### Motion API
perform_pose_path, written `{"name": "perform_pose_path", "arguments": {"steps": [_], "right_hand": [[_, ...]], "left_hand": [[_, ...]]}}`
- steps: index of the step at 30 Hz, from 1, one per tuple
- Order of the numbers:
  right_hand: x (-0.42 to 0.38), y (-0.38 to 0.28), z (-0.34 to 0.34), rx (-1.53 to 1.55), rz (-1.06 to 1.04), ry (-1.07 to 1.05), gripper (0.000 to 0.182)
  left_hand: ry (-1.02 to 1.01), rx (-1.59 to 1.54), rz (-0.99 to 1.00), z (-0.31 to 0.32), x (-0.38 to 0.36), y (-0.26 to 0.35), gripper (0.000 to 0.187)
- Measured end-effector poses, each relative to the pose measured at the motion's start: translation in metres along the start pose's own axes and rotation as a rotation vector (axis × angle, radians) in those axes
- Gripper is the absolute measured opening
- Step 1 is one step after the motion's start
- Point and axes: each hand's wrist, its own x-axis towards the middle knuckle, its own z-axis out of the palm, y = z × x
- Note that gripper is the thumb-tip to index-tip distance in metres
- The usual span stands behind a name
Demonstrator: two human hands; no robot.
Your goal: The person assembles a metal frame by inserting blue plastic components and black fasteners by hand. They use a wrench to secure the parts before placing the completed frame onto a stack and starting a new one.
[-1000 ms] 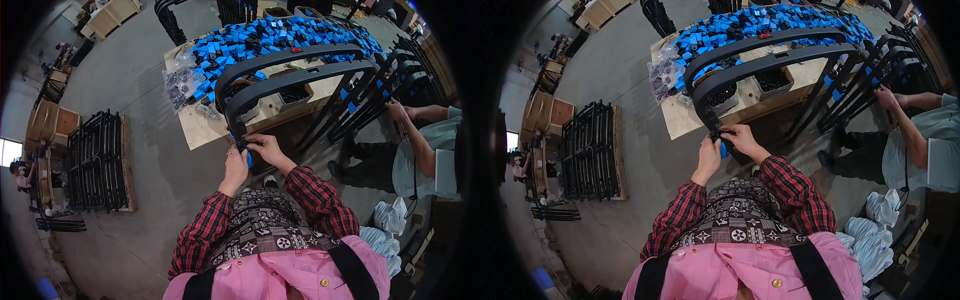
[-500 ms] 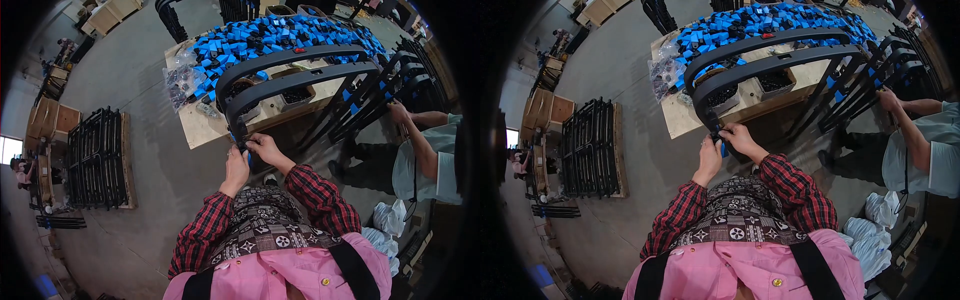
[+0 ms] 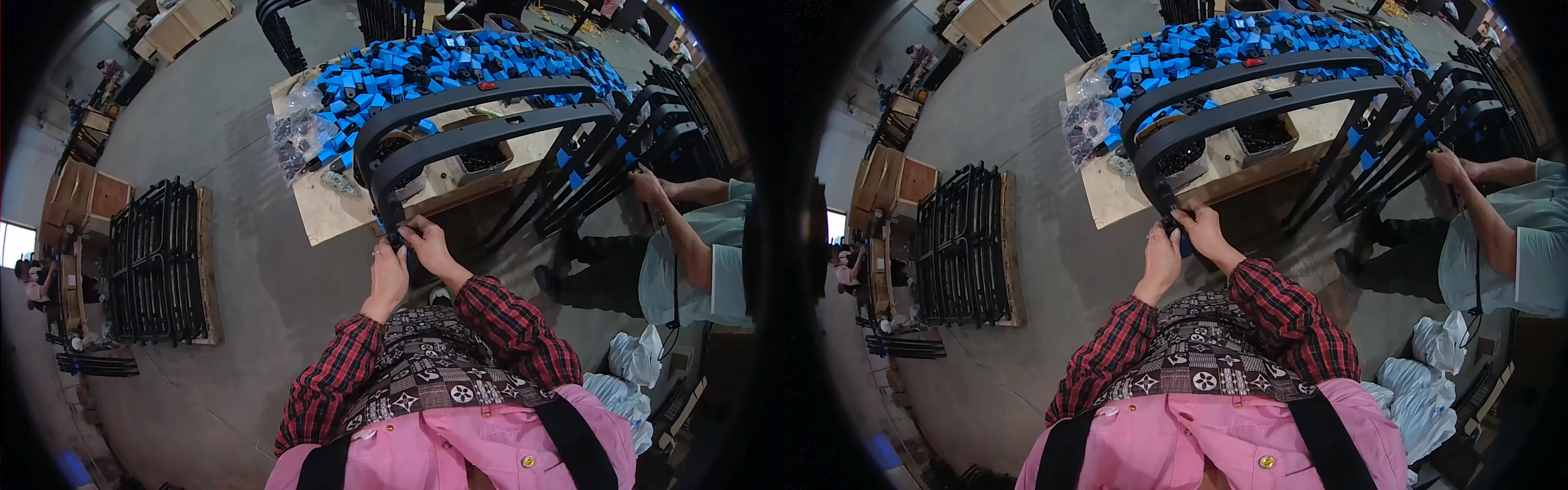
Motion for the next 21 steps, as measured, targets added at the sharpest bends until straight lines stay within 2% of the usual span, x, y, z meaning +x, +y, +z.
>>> {"name": "perform_pose_path", "arguments": {"steps": [2,6,8,11,15,17,18,20,21], "right_hand": [[0.005,0.005,-0.002,-0.008,0.216,-0.034,0.014],[0.01,-0.011,-0.007,-0.163,0.167,-0.034,0.022],[0.008,-0.033,-0.014,0.057,0.351,-0.178,0.02],[0.003,-0.024,-0.023,0.209,0.29,-0.212,0.019],[0.005,-0.027,-0.025,0.185,0.312,-0.252,0.017],[0.008,-0.031,-0.027,-0.007,0.247,-0.32,0.017],[0.009,-0.033,-0.028,-0.008,0.252,-0.318,0.017],[0.016,-0.036,-0.029,-0.337,0.109,-0.407,0.02],[0.016,-0.036,-0.028,-0.337,0.106,-0.408,0.02]], "left_hand": [[-0.015,-0.03,-0.047,-0.001,0.0,0.002,0.03],[-0.021,-0.018,-0.038,-0.002,0.001,0.002,0.03],[-0.024,-0.019,-0.044,-0.003,0.002,0.001,0.031],[-0.047,-0.006,-0.054,-0.005,0.005,0.002,0.031],[-0.062,0.005,-0.073,-0.007,0.006,0.004,0.031],[-0.035,0.038,-0.037,-0.004,0.005,0.002,0.031],[-0.041,0.035,-0.038,-0.003,0.003,0.001,0.031],[-0.05,0.015,-0.041,-0.003,0.005,0.0,0.031],[-0.048,0.016,-0.041,-0.002,0.005,-0.001,0.031]]}}
